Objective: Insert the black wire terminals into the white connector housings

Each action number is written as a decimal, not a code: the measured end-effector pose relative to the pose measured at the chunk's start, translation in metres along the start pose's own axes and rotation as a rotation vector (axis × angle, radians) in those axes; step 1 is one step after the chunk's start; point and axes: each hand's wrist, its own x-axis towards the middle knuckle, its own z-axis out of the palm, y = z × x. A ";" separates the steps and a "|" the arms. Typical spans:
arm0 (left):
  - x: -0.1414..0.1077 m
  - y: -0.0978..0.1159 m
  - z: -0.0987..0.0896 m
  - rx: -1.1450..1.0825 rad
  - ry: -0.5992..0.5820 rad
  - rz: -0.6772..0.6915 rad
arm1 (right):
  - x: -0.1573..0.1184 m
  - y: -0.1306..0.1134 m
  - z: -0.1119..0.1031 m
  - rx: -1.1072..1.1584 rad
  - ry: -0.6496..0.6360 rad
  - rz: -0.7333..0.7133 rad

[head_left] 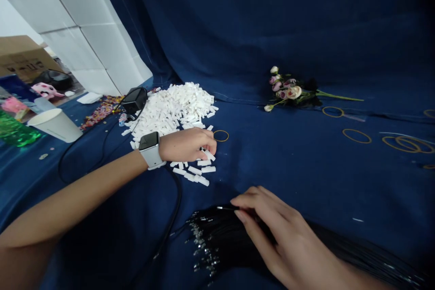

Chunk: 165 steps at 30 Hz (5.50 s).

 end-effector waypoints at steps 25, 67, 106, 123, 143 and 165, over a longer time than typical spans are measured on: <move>-0.021 0.000 -0.023 0.025 0.393 -0.401 | -0.004 0.004 0.000 0.115 -0.086 0.078; -0.052 0.072 0.063 -0.997 0.145 -0.565 | -0.006 0.008 0.015 0.014 -0.006 0.007; -0.052 0.060 0.061 -1.062 0.274 -0.591 | -0.006 0.008 0.013 -0.268 -0.133 -0.193; -0.052 0.062 0.062 -1.088 0.296 -0.602 | -0.006 0.018 0.007 -0.270 -0.104 -0.030; -0.053 0.063 0.063 -0.995 0.280 -0.621 | -0.006 0.018 0.008 -0.230 -0.109 -0.053; -0.054 0.061 0.065 -0.938 0.280 -0.570 | -0.004 0.004 0.012 -0.210 -0.031 -0.147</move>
